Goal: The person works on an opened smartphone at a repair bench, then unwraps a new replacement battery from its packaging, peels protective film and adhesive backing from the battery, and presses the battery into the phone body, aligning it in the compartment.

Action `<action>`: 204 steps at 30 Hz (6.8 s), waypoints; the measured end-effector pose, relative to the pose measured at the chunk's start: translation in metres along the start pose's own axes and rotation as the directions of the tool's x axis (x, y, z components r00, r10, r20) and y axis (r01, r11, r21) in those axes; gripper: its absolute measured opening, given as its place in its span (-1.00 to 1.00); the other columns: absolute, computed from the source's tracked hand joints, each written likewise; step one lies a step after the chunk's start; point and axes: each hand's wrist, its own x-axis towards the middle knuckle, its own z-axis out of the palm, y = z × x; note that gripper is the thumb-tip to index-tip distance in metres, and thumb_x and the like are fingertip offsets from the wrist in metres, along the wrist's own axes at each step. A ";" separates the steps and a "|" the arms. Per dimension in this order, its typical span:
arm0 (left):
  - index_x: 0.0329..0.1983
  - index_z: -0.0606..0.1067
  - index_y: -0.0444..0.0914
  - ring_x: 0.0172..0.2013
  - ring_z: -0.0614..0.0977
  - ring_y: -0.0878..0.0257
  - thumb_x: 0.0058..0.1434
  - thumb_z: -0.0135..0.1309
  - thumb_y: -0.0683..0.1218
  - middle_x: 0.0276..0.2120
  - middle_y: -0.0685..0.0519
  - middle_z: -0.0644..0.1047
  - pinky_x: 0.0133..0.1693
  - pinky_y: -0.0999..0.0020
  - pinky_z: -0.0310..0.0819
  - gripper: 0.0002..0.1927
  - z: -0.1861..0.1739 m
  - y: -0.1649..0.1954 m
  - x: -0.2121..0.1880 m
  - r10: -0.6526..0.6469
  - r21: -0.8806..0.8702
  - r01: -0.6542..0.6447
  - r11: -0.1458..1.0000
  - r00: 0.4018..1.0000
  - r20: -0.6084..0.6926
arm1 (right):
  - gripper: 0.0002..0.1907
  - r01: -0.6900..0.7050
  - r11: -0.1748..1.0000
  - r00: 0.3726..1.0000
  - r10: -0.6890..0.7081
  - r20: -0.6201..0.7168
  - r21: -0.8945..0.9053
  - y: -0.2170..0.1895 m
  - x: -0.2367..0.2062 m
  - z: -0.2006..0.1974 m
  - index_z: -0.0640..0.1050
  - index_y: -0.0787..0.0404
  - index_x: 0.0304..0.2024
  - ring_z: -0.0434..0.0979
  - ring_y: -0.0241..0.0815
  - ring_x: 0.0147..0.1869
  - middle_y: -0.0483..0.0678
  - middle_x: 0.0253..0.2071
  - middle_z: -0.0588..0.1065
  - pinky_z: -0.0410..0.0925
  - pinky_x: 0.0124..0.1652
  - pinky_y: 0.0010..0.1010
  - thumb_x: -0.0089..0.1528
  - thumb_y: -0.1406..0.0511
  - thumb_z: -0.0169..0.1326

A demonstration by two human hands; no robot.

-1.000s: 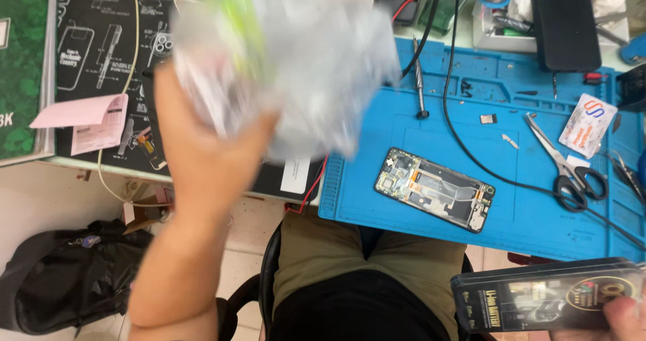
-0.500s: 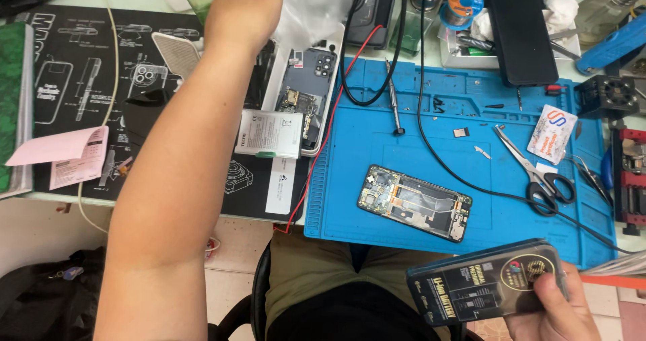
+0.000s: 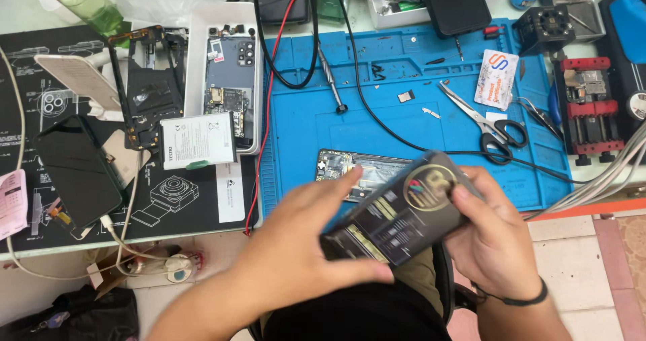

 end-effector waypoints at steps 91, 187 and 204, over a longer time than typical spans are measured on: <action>0.47 0.10 -0.43 0.08 0.56 0.27 0.02 0.38 -0.21 0.12 -0.05 0.49 0.10 0.36 0.51 0.00 0.098 -0.032 -0.054 -0.419 -0.844 0.208 0.495 0.908 -0.021 | -0.05 0.172 0.904 0.924 -0.011 0.383 -0.391 0.034 -0.006 0.041 -0.01 0.31 0.56 0.36 -0.11 0.38 0.08 0.41 0.23 0.31 0.38 -0.12 0.16 0.65 0.02; 0.33 0.34 -0.20 0.04 0.55 -0.02 -0.24 0.43 -0.08 0.00 -0.05 0.52 0.08 0.19 0.47 -0.03 0.125 -0.068 -0.134 -0.123 -0.251 0.194 0.948 0.954 0.274 | -0.86 -0.439 0.411 0.592 0.801 0.087 -0.799 0.024 -0.063 -0.036 0.62 0.27 -0.29 0.53 -0.45 -0.52 -0.13 -0.56 0.61 0.39 -0.51 -0.57 0.09 0.39 0.28; 0.35 0.27 -0.31 0.06 0.62 0.09 -0.25 0.48 -0.04 0.04 -0.10 0.52 0.10 0.25 0.50 0.05 0.144 -0.074 -0.148 -0.366 -0.396 0.425 0.814 0.905 0.217 | -0.62 -0.324 0.618 0.826 0.554 0.104 -0.716 0.053 -0.079 -0.039 0.58 0.35 -0.03 0.71 -0.31 -0.22 -0.02 -0.29 0.66 0.57 -0.23 -0.47 0.08 0.47 0.25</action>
